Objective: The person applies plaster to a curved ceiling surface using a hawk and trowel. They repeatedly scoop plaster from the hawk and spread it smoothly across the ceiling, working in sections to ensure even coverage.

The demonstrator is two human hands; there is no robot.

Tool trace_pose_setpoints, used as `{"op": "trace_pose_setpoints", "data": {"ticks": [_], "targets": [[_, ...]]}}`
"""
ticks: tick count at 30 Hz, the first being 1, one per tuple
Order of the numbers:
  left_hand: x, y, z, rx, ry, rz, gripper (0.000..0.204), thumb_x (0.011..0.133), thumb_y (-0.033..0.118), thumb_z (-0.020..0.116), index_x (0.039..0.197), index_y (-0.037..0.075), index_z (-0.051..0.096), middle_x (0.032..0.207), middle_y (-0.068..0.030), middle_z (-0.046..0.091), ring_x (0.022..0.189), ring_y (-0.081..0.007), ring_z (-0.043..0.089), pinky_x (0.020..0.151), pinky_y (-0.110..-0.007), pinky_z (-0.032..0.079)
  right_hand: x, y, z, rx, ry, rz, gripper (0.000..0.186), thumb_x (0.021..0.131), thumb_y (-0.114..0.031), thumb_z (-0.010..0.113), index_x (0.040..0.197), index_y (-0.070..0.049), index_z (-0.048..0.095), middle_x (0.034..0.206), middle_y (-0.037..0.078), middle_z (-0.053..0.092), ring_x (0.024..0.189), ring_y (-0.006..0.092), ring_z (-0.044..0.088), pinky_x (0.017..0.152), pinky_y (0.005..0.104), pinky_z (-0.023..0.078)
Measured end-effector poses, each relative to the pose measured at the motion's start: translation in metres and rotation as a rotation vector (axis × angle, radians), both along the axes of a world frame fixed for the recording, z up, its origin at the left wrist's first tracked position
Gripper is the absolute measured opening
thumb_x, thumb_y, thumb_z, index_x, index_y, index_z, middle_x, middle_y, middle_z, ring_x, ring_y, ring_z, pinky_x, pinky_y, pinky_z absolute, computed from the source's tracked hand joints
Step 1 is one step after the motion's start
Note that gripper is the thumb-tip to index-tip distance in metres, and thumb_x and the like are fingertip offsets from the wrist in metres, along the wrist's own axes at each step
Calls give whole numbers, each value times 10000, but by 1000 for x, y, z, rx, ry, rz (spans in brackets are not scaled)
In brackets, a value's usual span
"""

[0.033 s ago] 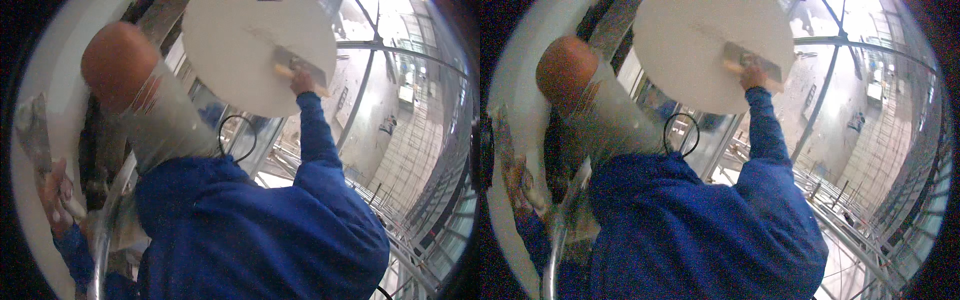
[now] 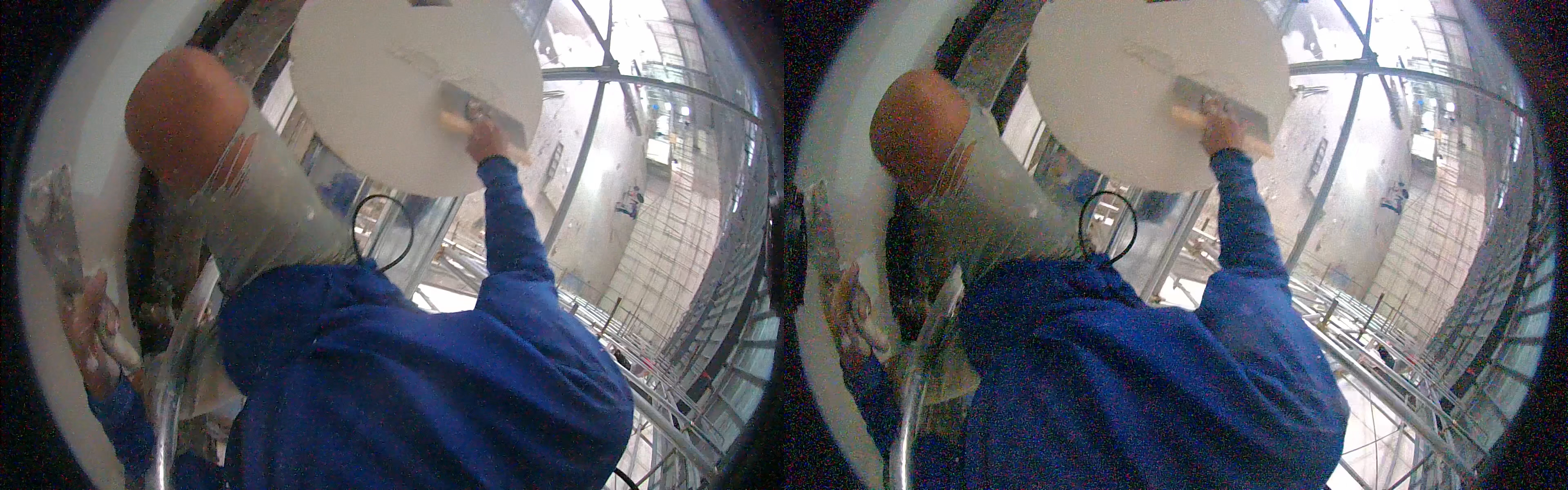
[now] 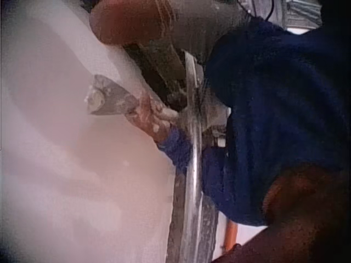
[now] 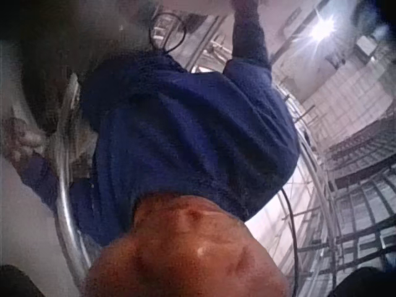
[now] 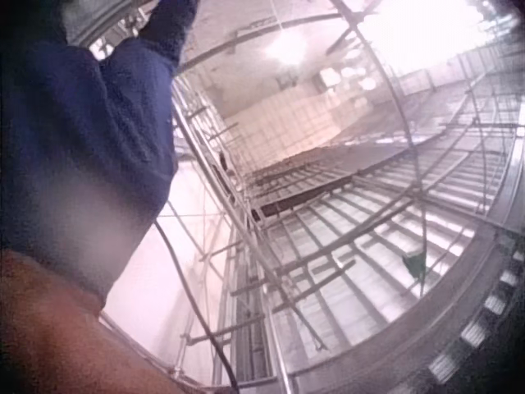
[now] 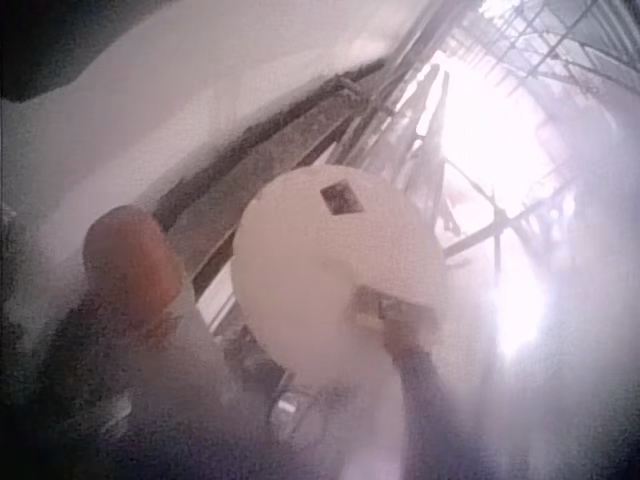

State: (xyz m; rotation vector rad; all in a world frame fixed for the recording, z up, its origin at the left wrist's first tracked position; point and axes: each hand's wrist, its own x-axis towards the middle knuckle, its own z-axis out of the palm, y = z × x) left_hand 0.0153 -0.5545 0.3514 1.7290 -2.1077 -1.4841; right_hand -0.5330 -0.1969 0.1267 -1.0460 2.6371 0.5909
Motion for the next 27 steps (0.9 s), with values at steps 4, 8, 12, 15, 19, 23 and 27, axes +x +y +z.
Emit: {"op": "trace_pose_setpoints", "data": {"ticks": [4, 8, 12, 15, 19, 23, 27], "targets": [[5, 15, -5, -50, 155, -83, 392, 784, 385, 468, 933, 28, 534, 658, 2, 439, 451, -55, 365, 404, -191, 289, 59, -5, 51, -149, -8, 119, 647, 633, -82, 525, 1239, -140, 304, 1224, 105, 382, 1112, 305, 372, 865, 411, 362], [11, 21, -1, -42, 235, -101, 407, 790, 390, 449, 953, 26, 529, 724, -13, 432, 456, -55, 365, 409, -191, 292, 92, 20, 59, -92, -98, 205, 619, 624, -51, 495, 1219, -132, 342, 1049, 149, 505, 949, 340, 482, 794, 420, 401], [11, 30, 2, -37, 301, -105, 423, 796, 396, 429, 972, 23, 523, 790, -28, 426, 462, -55, 365, 413, -192, 295, 69, 5, 100, -11, -466, 370, 564, 596, -34, 479, 1153, -112, 435, 819, 166, 570, 729, 362, 535, 701, 433, 426], [4, 29, 0, -27, 357, -144, 434, 801, 400, 415, 987, 22, 519, 840, -38, 421, 466, -55, 366, 417, -192, 298, 4, 8, 99, 33, -242, 394, 510, 612, -37, 445, 1117, -104, 477, 956, 162, 521, 852, 296, 491, 747, 403, 383], [9, 38, 7, -49, 394, -145, 451, 807, 406, 395, 1006, 19, 514, 906, -53, 415, 471, -55, 366, 421, -193, 301, -39, -67, 118, -57, -97, 318, 469, 617, -51, 470, 1084, -96, 484, 858, 196, 556, 826, 323, 541, 723, 416, 432], [-4, 39, 8, -36, 457, -190, 467, 813, 411, 376, 1026, 17, 509, 972, -68, 409, 476, -54, 366, 426, -193, 304, -125, -34, 64, 133, -137, 335, 440, 620, -66, 497, 1059, -81, 482, 848, 198, 566, 841, 310, 547, 721, 389, 448], [-11, 47, 23, -35, 481, -205, 484, 819, 417, 356, 1045, 15, 504, 1038, -82, 403, 482, -54, 367, 431, -193, 307, -110, -49, 60, 75, -291, 254, 402, 622, -83, 510, 1023, -61, 499, 845, 186, 572, 817, 316, 550, 686, 388, 451]]}}
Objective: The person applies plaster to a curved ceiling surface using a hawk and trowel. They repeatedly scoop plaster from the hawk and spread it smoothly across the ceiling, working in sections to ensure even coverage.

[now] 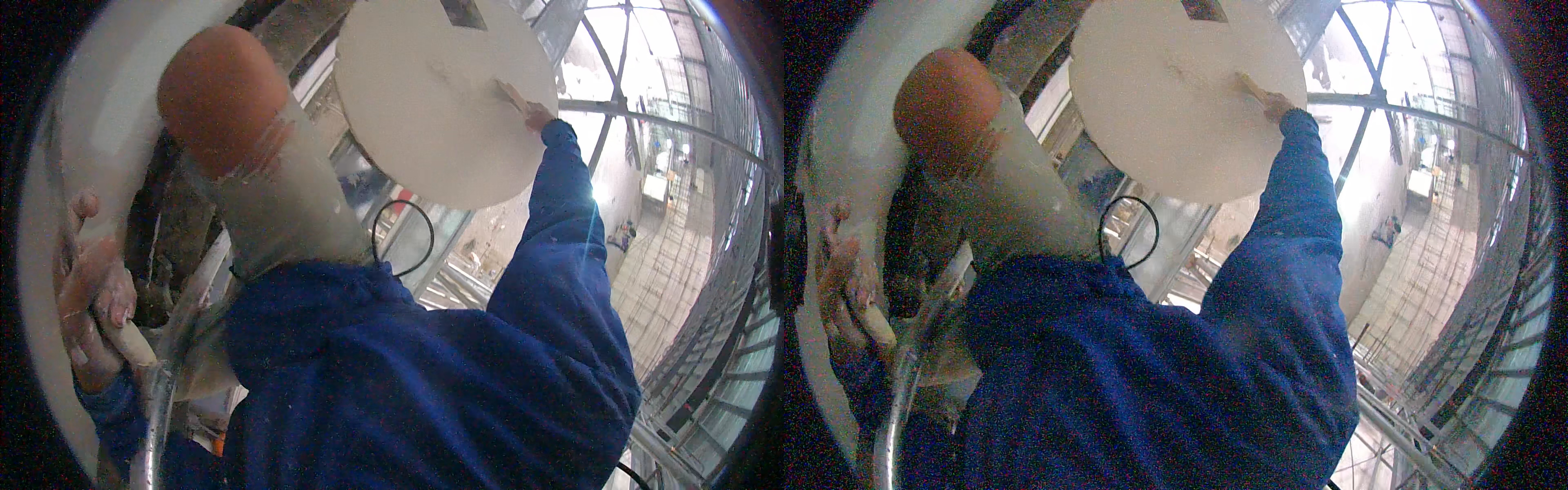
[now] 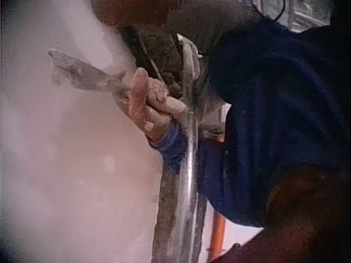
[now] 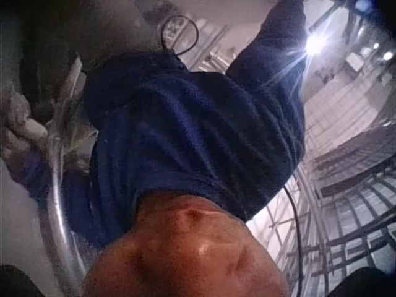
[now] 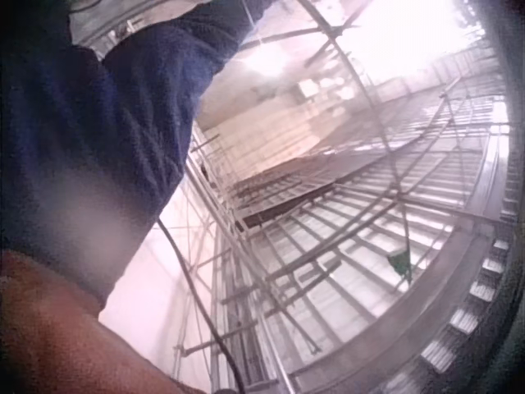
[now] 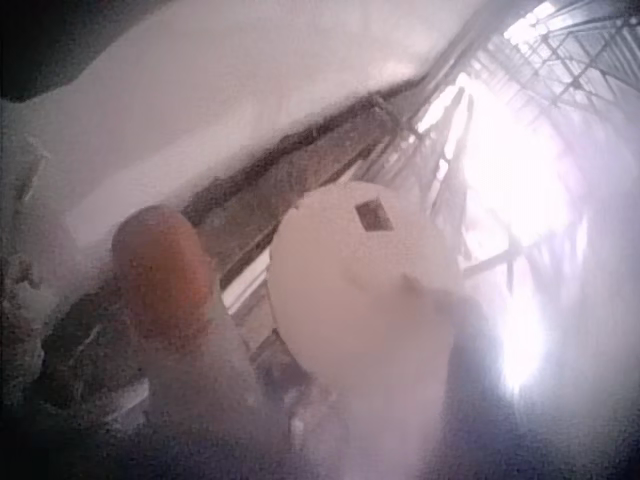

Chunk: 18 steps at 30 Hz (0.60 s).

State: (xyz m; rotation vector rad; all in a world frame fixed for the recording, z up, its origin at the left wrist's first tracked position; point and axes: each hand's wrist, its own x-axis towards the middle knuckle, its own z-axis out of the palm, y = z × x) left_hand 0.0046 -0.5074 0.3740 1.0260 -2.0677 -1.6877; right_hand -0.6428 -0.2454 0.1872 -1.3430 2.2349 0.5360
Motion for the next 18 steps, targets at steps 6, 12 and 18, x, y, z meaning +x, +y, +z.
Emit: {"op": "trace_pose_setpoints", "data": {"ticks": [6, 12, 18], "targets": [[-17, -1, -13, 67, 133, -119, 510, 828, 425, 327, 1074, 11, 496, 1137, -104, 393, 490, -54, 367, 438, -194, 312, 11, 43, -6, 105, -56, 40, 492, 601, -85, 551, 1086, -95, 472, 893, 153, 564, 817, 332, 533, 710, 378, 438], [-12, 10, 4, -19, 146, -69, 551, 835, 452, 287, 1074, 5, 503, 1190, -116, 385, 507, -48, 366, 460, -193, 320, 62, 23, 10, 231, -205, 139, 528, 594, -117, 609, 1090, -60, 440, 969, 164, 519, 903, 291, 504, 770, 345, 419], [-23, 0, 2, -51, 174, -84, 601, 821, 495, 280, 1067, -5, 505, 1178, -138, 390, 513, -47, 360, 465, -191, 316, 35, 43, 34, 387, -190, -110, 582, 601, -112, 611, 1141, -63, 399, 1070, 134, 476, 1001, 278, 458, 873, 318, 356]]}}
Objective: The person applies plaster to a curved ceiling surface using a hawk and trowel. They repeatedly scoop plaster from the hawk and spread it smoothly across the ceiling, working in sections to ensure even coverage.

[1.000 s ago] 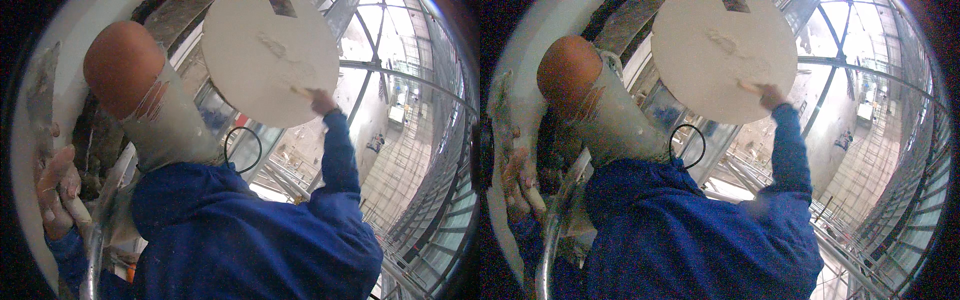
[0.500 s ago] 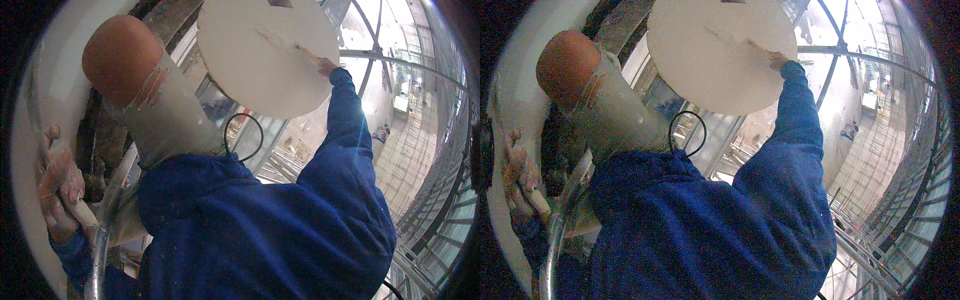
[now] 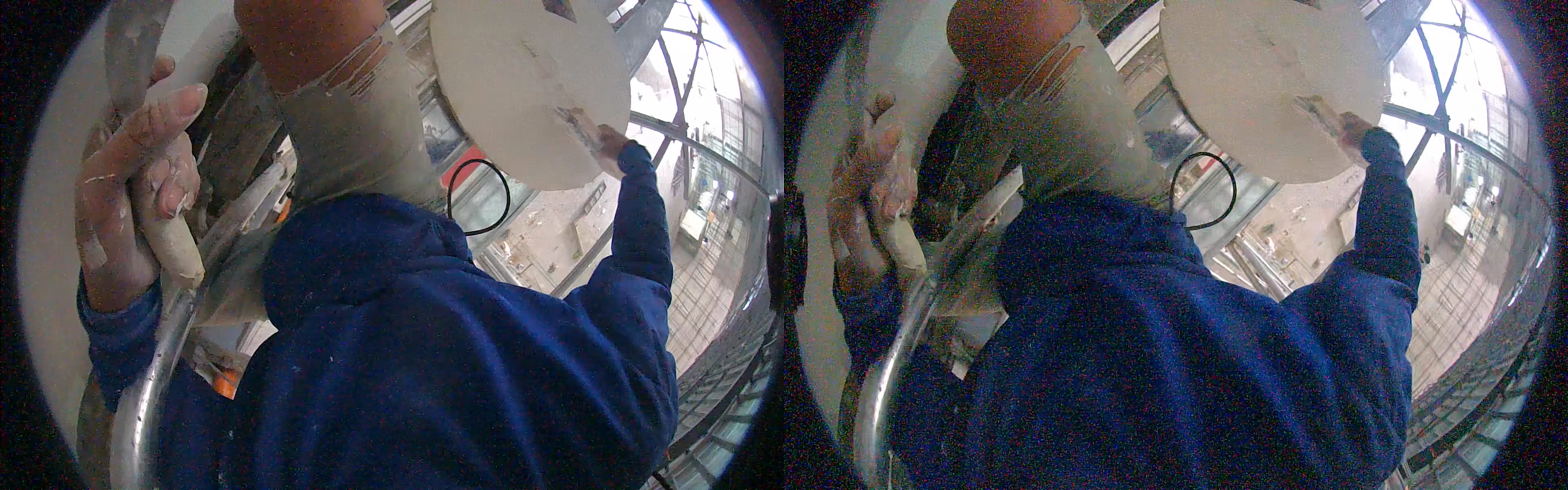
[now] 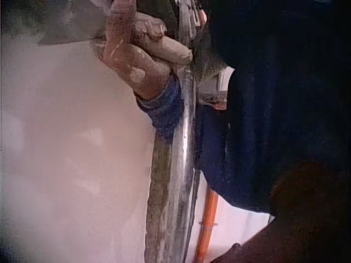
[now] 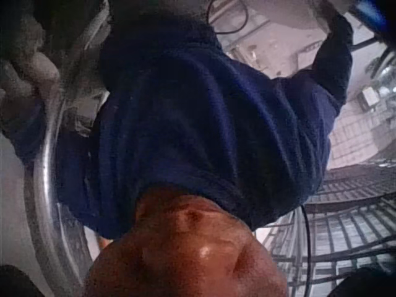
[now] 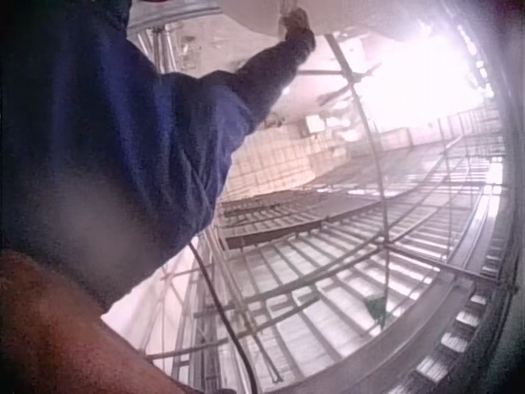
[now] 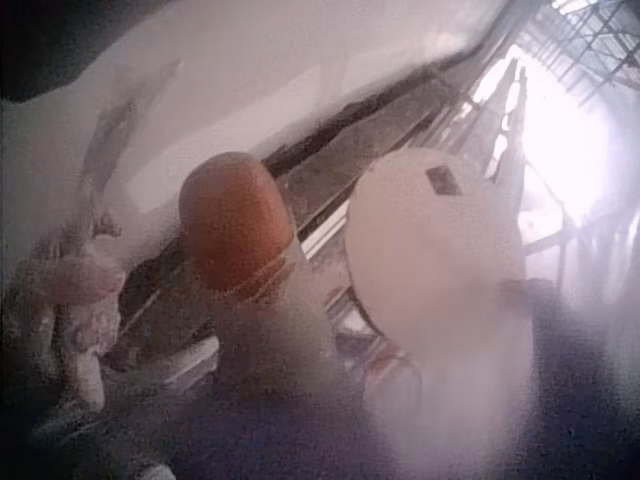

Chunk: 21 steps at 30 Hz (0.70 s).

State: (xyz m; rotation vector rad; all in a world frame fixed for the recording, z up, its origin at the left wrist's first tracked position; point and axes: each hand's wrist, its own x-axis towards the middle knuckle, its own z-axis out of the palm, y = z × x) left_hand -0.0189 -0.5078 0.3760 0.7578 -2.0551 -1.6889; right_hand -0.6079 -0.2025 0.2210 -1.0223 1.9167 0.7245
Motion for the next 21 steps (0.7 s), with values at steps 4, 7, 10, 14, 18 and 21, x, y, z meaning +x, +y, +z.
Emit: {"op": "trace_pose_setpoints", "data": {"ticks": [4, 7, 10, 14, 18, 21], "targets": [[6, 10, 20, -91, -34, 89, 616, 812, 500, 289, 1063, -21, 501, 1187, -157, 380, 512, -52, 364, 457, -193, 311, 46, -61, 41, -26, 81, 252, 487, 643, -127, 538, 1113, -53, 434, 1064, 154, 477, 1022, 283, 440, 897, 314, 335], [6, 14, 6, 3, -68, 171, 612, 815, 489, 293, 1062, -34, 496, 1219, -167, 346, 511, -55, 369, 449, -195, 311, 46, -60, 65, -252, 199, 179, 429, 643, -81, 486, 1072, -68, 488, 1058, 149, 497, 953, 277, 484, 826, 319, 383], [-5, 17, 7, -23, -28, 184, 544, 826, 431, 320, 1059, -27, 497, 1238, -174, 325, 503, -58, 371, 439, -189, 309, 26, -32, 17, -682, 305, 95, 448, 629, -21, 443, 1065, -97, 511, 1048, 146, 520, 848, 269, 543, 719, 330, 441], [-5, 7, 7, 21, -25, 230, 491, 822, 386, 372, 1062, -25, 492, 1184, -166, 365, 488, -61, 371, 423, -188, 308, 86, 2, -53, -636, 563, -23, 632, 718, -121, 459, 1270, -287, 200, 1239, 36, 320, 1102, 330, 320, 868, 507, 296], [-3, 9, 11, 157, -115, 300, 531, 809, 426, 388, 1060, -29, 493, 856, -73, 484, 477, -62, 369, 411, -194, 309, 129, 38, -74, -460, 512, 34, 639, 726, -137, 454, 1288, -276, 183, 1348, -34, 191, 1194, 310, 256, 901, 578, 234], [24, -5, -5, 204, 5, 133, 539, 805, 443, 389, 1055, -21, 502, 649, 6, 417, 475, -62, 370, 407, -195, 308, 165, 48, -52, -401, 289, 11, 514, 745, -166, 433, 1234, -266, 315, 1333, -21, 227, 1204, 299, 239, 861, 583, 276]]}}
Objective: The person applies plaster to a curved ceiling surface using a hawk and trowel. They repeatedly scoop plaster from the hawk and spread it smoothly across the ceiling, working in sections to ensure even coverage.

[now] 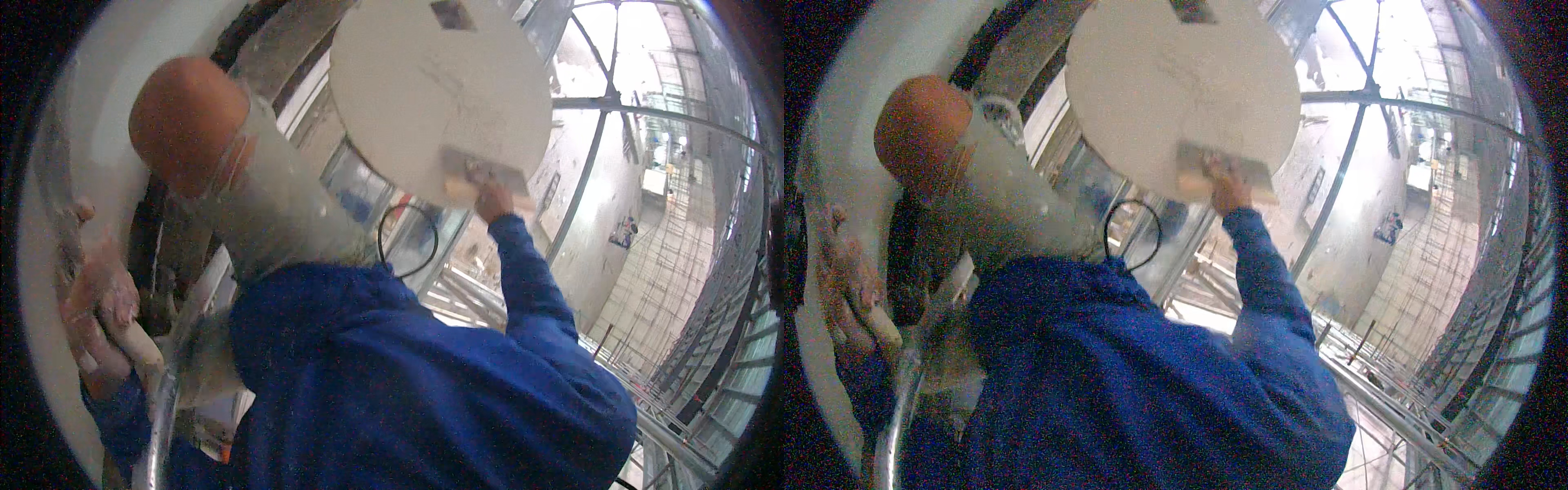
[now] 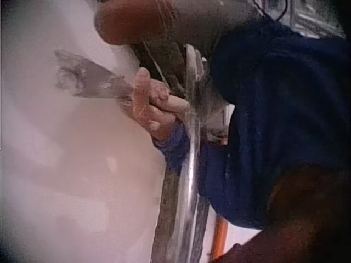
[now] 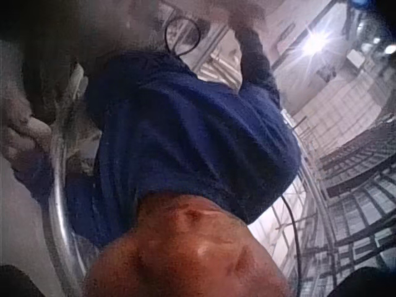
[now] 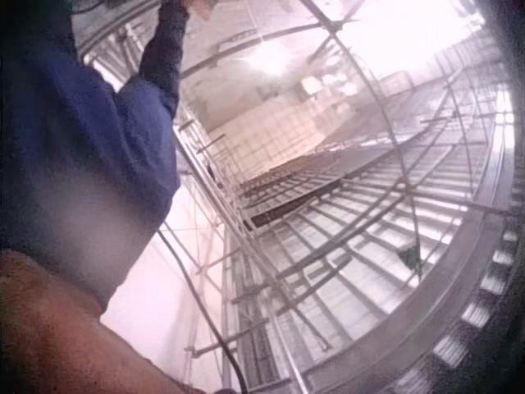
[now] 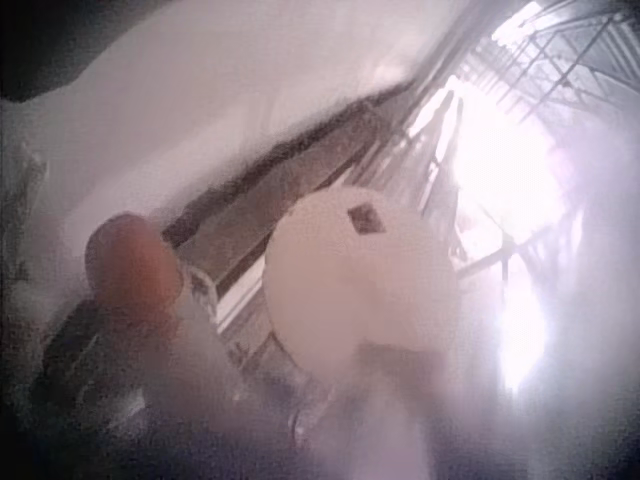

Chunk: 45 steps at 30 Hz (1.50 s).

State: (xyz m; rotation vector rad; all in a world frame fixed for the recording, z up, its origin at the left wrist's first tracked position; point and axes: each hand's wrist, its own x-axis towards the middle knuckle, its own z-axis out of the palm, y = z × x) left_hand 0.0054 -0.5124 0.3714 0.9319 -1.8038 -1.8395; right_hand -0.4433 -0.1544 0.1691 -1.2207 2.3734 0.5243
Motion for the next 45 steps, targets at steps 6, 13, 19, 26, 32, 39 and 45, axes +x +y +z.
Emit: {"op": "trace_pose_setpoints", "data": {"ticks": [6, 13, 19, 26, 32, 39, 45], "targets": [[-16, 13, -3, -139, -18, -29, 601, 792, 506, 386, 1075, -12, 495, 592, 37, 375, 487, -54, 350, 431, -179, 291, -16, -32, 39, -280, -73, 118, 527, 616, -18, 444, 1135, -112, 449, 912, 175, 544, 849, 330, 522, 736, 396, 425], [-24, 14, 16, -83, -61, -10, 589, 819, 498, 329, 1068, -6, 508, 575, 29, 380, 494, -52, 347, 440, -187, 293, -60, -85, -1, -321, 172, 119, 592, 651, -43, 477, 1218, -123, 328, 1150, 175, 426, 957, 359, 479, 822, 408, 396], [-19, 15, 30, -272, -72, 8, 555, 829, 461, 313, 1067, -2, 506, 568, 15, 396, 478, -59, 355, 435, -201, 301, -10, -61, -2, -45, -110, 148, 646, 664, -47, 473, 1264, -152, 258, 1126, 171, 446, 893, 376, 513, 776, 432, 423], [-34, 13, 25, 184, -208, 189, 221, 729, 152, 578, 899, 36, 498, 575, 3, 438, 399, -66, 376, 372, -197, 310, -57, -76, 44, 75, -148, 280, 537, 616, -39, 482, 1138, -163, 455, 1025, 144, 530, 950, 318, 498, 825, 405, 396], [-44, 12, 32, 246, -428, 207, 287, 672, 91, 629, 903, 58, 460, 577, 13, 432, 397, -63, 391, 358, -189, 314, -177, -100, 40, 11, 2, 31, 518, 602, -62, 507, 1114, -132, 458, 1009, 154, 530, 954, 300, 496, 817, 381, 397], [-28, 10, 21, 117, -230, 346, 330, 676, 117, 623, 949, 24, 462, 603, 3, 439, 394, -67, 374, 362, -199, 309, -171, -75, 10, 338, -120, 91, 501, 595, -121, 516, 1093, -117, 464, 1006, 151, 495, 926, 308, 488, 807, 376, 401], [-39, 12, 30, 140, -216, 251, 387, 680, 130, 632, 990, 9, 435, 634, -6, 449, 402, -67, 375, 360, -207, 319, -91, -38, 15, 313, -289, 105, 413, 575, -118, 532, 981, -46, 502, 952, 158, 504, 917, 316, 481, 797, 386, 396]]}}
